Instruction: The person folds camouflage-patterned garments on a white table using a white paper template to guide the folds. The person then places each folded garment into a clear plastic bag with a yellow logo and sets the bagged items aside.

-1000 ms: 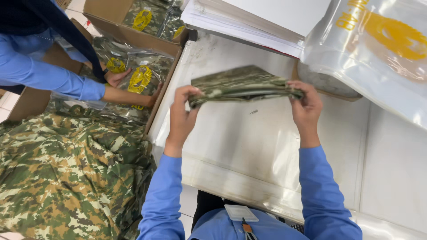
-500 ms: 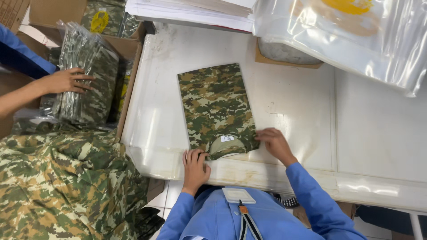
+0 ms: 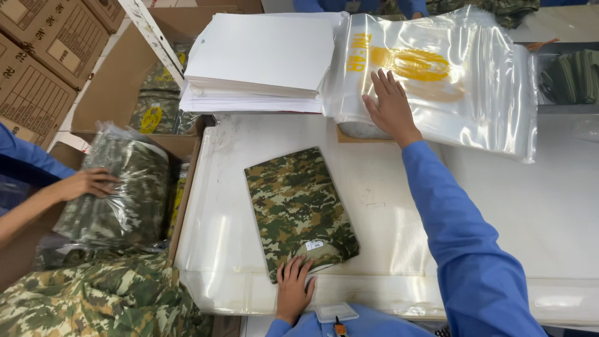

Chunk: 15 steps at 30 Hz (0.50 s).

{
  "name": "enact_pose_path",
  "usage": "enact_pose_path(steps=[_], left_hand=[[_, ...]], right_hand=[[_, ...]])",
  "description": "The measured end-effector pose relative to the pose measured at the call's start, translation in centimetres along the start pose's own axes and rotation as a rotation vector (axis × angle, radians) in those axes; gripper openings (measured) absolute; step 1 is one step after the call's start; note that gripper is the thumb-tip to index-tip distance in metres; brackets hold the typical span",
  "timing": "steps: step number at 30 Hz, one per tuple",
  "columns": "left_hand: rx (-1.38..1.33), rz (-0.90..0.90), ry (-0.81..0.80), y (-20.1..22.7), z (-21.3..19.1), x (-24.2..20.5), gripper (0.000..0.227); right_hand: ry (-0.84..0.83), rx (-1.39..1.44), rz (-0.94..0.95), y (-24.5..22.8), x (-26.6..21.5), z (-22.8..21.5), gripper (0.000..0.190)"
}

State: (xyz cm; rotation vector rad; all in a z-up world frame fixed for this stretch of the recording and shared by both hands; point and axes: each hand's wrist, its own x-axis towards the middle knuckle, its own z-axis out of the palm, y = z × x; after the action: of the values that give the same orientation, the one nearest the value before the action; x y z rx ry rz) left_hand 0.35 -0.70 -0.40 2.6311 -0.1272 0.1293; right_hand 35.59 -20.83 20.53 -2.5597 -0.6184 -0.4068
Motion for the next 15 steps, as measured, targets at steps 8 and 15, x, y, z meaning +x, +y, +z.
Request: enact_pose_path(steps=[8, 15], left_hand=[[-0.004, -0.016, -0.011, -0.1, -0.1, 0.3, 0.036], [-0.050, -0.007, 0.022, -0.2, 0.0, 0.2, 0.034]], right_hand=[[-0.162, -0.302, -0.076, 1.5, -2.0, 1.0, 0.063], [-0.027, -0.524, -0.291, 2.0, -5.7, 0.1, 0.043]])
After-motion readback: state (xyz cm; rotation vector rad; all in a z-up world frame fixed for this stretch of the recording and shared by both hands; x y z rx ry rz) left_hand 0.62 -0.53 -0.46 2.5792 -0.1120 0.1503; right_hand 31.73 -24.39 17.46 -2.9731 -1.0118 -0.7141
